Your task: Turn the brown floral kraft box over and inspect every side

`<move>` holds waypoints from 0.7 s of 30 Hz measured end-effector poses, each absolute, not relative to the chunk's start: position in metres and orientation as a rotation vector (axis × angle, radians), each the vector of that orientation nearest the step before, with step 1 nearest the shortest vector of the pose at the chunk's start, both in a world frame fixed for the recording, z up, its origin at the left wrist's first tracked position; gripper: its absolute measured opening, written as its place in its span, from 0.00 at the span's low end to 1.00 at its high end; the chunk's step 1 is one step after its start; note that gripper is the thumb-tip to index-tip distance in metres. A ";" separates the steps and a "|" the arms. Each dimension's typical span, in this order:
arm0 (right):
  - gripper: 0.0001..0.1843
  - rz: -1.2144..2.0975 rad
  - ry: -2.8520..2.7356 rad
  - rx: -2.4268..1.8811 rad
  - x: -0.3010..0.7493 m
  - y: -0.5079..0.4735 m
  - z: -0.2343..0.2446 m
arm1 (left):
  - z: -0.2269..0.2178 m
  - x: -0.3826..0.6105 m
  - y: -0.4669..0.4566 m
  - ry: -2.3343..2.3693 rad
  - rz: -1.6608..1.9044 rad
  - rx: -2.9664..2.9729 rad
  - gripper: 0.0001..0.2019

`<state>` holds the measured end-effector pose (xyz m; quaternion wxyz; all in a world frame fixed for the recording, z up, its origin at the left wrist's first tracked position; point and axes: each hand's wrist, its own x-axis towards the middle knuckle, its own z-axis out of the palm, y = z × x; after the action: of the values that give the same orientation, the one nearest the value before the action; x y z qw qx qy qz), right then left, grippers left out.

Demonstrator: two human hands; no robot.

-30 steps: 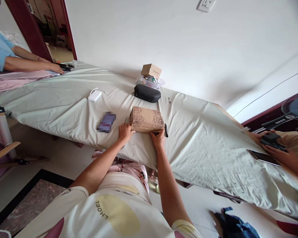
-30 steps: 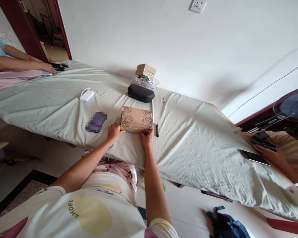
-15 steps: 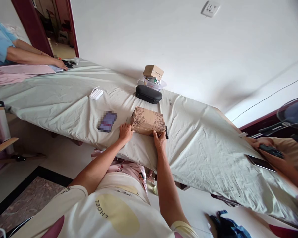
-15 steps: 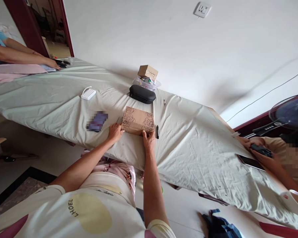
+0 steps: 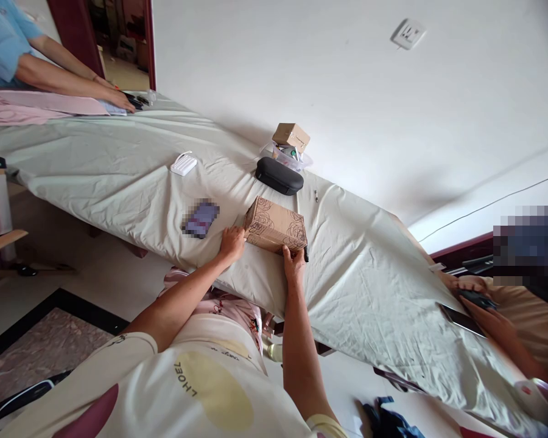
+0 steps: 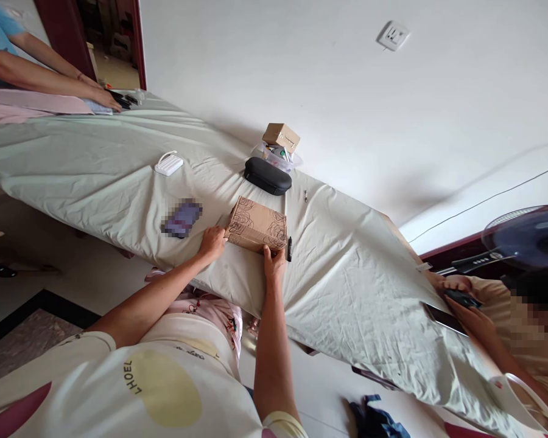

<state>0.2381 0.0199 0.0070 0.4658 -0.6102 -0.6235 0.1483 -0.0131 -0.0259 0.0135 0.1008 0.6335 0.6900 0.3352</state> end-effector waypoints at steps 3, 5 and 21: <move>0.30 0.403 -1.527 -1.489 0.238 0.018 0.009 | 0.015 -0.014 -0.026 2.038 0.995 1.850 0.03; 0.30 0.455 -1.522 -1.469 0.237 0.017 0.011 | 0.016 -0.015 -0.027 2.039 1.002 1.841 0.03; 0.26 0.393 -1.558 -1.417 0.236 0.018 0.002 | 0.015 -0.013 -0.028 1.970 1.291 1.784 0.34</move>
<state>0.2363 0.0178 0.0020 0.4789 -0.5807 -0.6384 0.1609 -0.0134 -0.0278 0.0151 0.0934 0.6012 0.6638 0.4349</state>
